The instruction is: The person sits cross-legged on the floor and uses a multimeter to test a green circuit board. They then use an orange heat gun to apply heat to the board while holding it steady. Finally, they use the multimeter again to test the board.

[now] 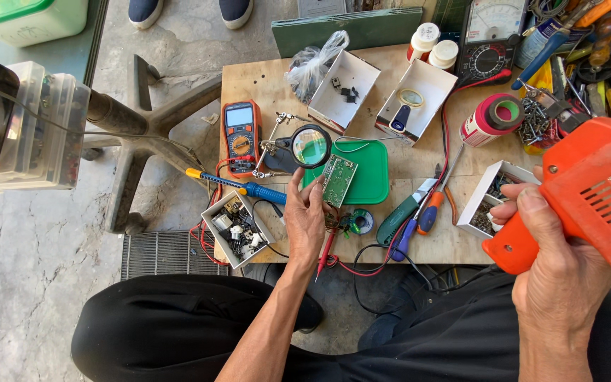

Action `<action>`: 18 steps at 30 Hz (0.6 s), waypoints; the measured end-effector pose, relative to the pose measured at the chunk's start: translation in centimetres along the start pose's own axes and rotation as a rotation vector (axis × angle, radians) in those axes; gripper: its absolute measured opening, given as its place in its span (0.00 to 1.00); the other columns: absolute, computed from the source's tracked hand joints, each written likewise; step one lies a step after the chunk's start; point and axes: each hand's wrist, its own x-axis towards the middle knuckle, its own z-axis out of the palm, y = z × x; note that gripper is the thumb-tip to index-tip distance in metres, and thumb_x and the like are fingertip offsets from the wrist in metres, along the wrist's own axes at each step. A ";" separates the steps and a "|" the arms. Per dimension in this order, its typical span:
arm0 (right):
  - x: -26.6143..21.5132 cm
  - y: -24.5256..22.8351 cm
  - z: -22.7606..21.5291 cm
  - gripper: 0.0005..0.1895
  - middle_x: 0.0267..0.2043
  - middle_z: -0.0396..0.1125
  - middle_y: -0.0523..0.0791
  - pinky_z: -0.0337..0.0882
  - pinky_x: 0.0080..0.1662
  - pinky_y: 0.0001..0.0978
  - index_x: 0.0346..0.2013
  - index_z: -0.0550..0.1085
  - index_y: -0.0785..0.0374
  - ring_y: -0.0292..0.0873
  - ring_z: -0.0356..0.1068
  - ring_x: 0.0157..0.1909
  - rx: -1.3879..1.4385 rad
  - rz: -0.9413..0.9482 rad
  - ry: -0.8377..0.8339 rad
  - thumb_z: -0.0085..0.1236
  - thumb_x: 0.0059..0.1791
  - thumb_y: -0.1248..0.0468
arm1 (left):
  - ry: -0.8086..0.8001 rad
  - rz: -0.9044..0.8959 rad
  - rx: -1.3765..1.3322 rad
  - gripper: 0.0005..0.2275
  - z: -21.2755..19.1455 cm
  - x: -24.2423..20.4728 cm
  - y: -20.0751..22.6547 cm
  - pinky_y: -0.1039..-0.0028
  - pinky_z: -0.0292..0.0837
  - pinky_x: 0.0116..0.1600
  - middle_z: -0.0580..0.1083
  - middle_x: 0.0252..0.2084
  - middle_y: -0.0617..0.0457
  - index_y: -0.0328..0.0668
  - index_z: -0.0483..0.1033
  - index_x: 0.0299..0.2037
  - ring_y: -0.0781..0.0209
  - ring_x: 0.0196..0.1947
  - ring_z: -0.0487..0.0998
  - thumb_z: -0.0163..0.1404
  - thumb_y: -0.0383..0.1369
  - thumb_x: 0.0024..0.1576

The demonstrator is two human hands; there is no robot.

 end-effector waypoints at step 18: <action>-3.8 0.6 3.3 0.24 0.37 0.74 0.52 0.83 0.59 0.46 0.63 0.54 0.58 0.48 0.79 0.45 -0.066 0.004 -0.051 0.58 0.60 0.70 | 0.030 0.166 0.264 0.13 1.2 3.6 -1.9 0.67 0.78 0.45 0.88 0.49 0.59 0.50 0.88 0.57 0.69 0.42 0.80 0.55 0.39 0.68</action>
